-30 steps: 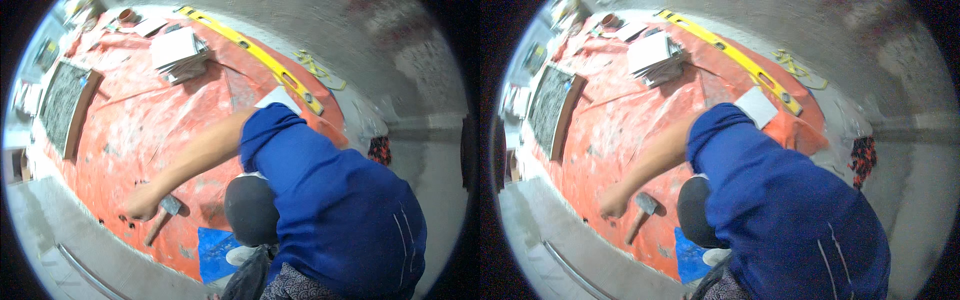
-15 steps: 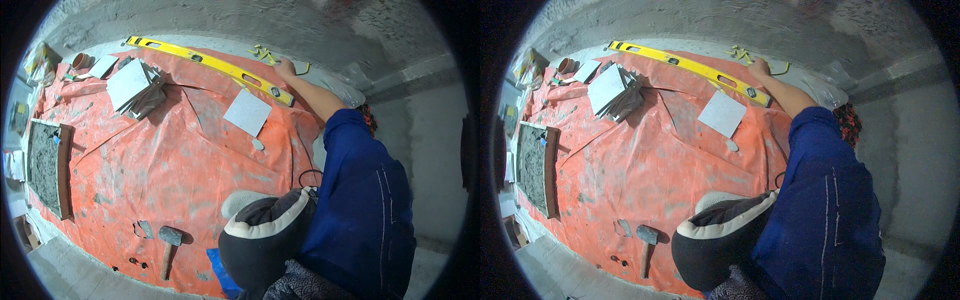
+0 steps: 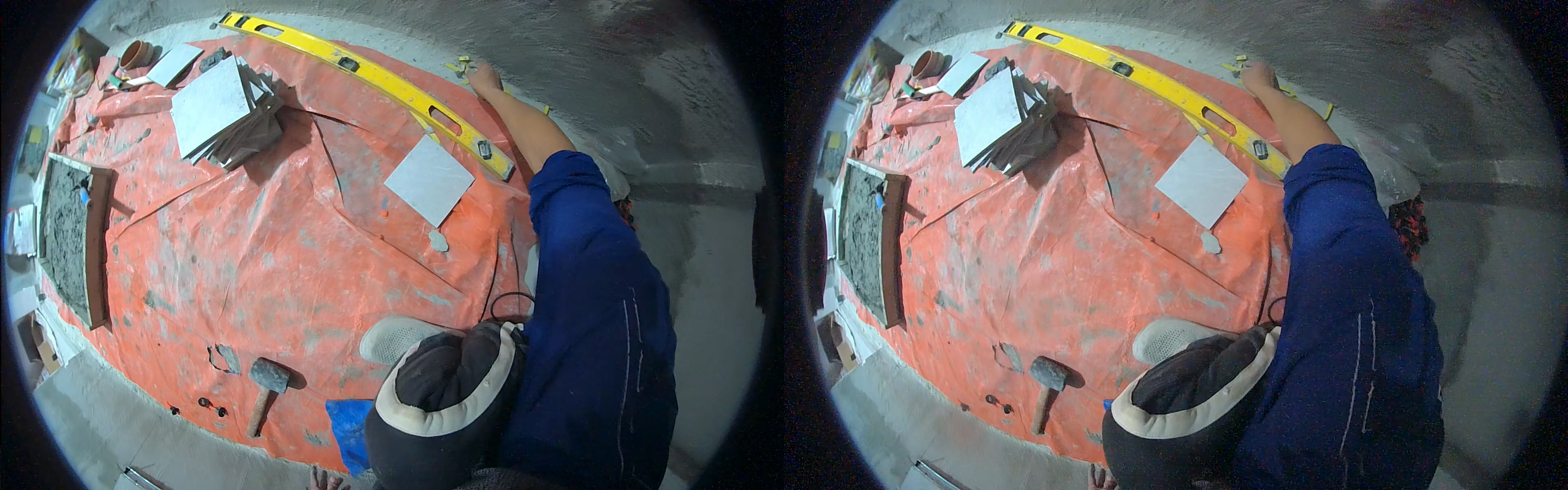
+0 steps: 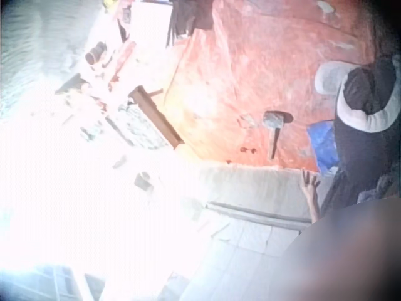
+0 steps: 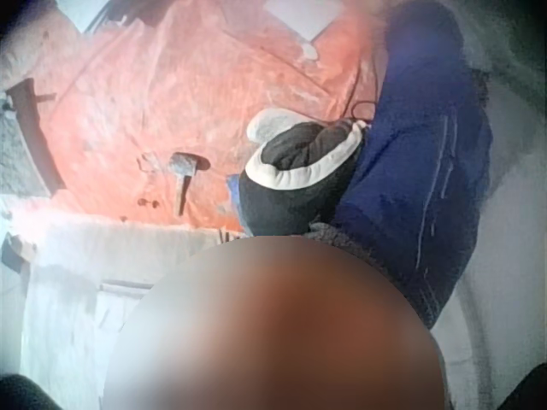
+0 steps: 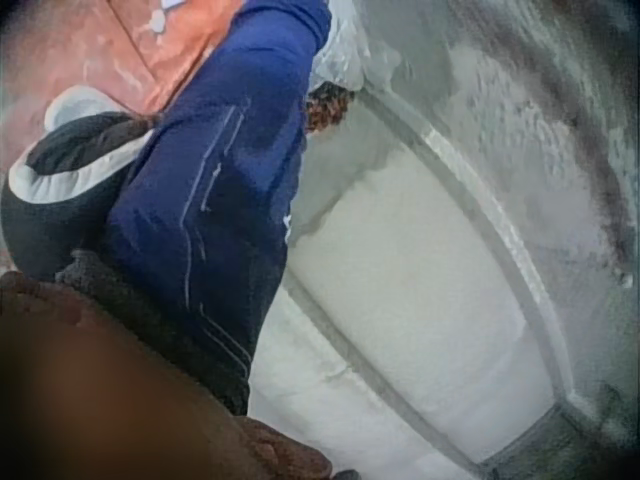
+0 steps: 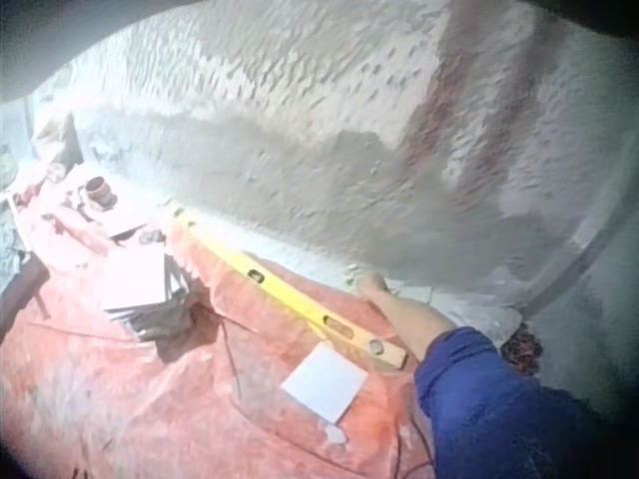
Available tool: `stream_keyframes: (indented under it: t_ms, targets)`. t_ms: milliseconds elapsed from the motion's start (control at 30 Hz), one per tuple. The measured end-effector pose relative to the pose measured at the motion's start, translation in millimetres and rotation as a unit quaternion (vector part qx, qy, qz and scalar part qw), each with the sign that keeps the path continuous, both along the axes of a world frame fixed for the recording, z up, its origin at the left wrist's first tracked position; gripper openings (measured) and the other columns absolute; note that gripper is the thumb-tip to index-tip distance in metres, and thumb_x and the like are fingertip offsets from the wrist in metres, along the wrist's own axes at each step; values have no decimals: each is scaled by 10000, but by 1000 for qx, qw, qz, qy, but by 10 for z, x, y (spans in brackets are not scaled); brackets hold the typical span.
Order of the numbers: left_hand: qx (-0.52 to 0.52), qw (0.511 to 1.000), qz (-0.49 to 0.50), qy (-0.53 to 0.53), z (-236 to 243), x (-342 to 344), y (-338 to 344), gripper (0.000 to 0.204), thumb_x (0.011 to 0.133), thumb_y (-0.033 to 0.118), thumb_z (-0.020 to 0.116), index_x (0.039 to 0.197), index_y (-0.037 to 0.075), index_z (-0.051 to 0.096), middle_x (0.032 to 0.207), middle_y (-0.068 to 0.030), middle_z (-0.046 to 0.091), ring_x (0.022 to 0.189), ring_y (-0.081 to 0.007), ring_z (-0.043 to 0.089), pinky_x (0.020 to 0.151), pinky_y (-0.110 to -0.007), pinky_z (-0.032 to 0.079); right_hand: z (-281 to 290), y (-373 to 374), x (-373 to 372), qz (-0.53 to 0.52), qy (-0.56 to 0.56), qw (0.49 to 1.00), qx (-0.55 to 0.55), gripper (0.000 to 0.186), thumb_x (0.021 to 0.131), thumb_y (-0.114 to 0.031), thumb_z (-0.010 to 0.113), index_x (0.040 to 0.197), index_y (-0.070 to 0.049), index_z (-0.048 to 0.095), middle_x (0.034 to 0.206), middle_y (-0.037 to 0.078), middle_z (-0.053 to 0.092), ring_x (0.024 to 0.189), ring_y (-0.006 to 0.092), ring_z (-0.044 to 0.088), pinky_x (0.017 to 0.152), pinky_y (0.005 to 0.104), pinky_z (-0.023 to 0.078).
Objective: The person applies cement to a tile and places it on a curved wall, then uses spacers and a spirit level to align and secure the tile.
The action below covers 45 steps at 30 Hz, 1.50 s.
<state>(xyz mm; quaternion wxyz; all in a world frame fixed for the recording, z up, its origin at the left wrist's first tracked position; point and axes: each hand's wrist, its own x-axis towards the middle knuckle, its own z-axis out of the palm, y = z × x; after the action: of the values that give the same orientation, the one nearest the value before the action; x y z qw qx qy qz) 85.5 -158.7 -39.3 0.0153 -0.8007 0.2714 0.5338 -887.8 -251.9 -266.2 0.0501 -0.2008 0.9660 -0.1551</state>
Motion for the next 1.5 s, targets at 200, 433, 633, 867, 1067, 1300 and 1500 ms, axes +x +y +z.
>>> stream_keyframes:
  t_ms: [200, 433, 633, 867, 1067, 1300, 1500]
  targets:
    - [-28, 984, 145, 98, 378, -724, -147, 369, 894, 304, 678, 1042, -24, 598, 744, -75, 580, 638, -202, 555, 612, -325, 453, -680, -242, -599, -99, -101, 989, -49, 593, 877, -565, 550, 1147, -55, 688, 1160, 160, 670, 1077, 302, 624, 938, 411, 458]
    - [-68, 983, 62, 157, 1206, -1156, -228, 369, 938, 252, 632, 1141, -55, 604, 1220, -184, 643, 1056, -244, 648, 879, -382, 539, -619, -615, -579, 35, -78, 983, -162, 413, 909, -355, 591, 1155, -28, 652, 1032, 88, 637, 917, 190, 585, 810, 313, 460]
    - [-87, 973, -33, 210, 1057, -1477, -780, 361, 963, 248, 608, 1211, -15, 595, 1146, -122, 672, 1037, -186, 632, 864, -327, 519, -27, -950, 1541, 170, -430, 815, -348, 282, 937, -175, 627, 1162, -5, 621, 921, 27, 609, 779, 95, 552, 701, 229, 461]
    - [-339, 895, -182, 226, 990, -1950, -1459, 393, 1000, 227, 567, 1319, 8, 498, 1047, -91, 673, 1019, -159, 615, 870, -323, 495, 1850, -1057, 4985, 575, -648, 482, -135, 305, 845, 62, 545, 1122, -14, 647, 920, 58, 673, 792, 112, 623, 670, 251, 497]
    - [-314, 893, -213, 243, 1063, -1680, -1793, 265, 985, 184, 596, 1135, -34, 583, 998, -90, 674, 930, -142, 638, 845, -316, 505, 2877, -1381, 5799, 691, -606, 377, -113, 381, 827, 132, 493, 1101, -64, 671, 912, 31, 680, 792, 106, 624, 664, 268, 496]
    - [-531, 796, -269, 108, 1053, -1141, -2121, 125, 908, 119, 688, 905, -1, 652, 754, -22, 648, 719, -75, 596, 587, -280, 478, 3301, -1687, 6418, 779, -452, 415, -129, 148, 896, -16, 595, 1033, -30, 648, 836, 63, 664, 749, 119, 592, 649, 299, 477]
    - [-653, 720, -147, 182, 1011, -581, -2476, 252, 972, 186, 634, 803, 4, 589, 664, 25, 556, 641, -52, 525, 578, -235, 452, 3565, -2125, 7172, 815, -306, 461, -172, 147, 885, -128, 657, 838, -6, 588, 662, 145, 528, 596, 263, 533, 583, 396, 418]
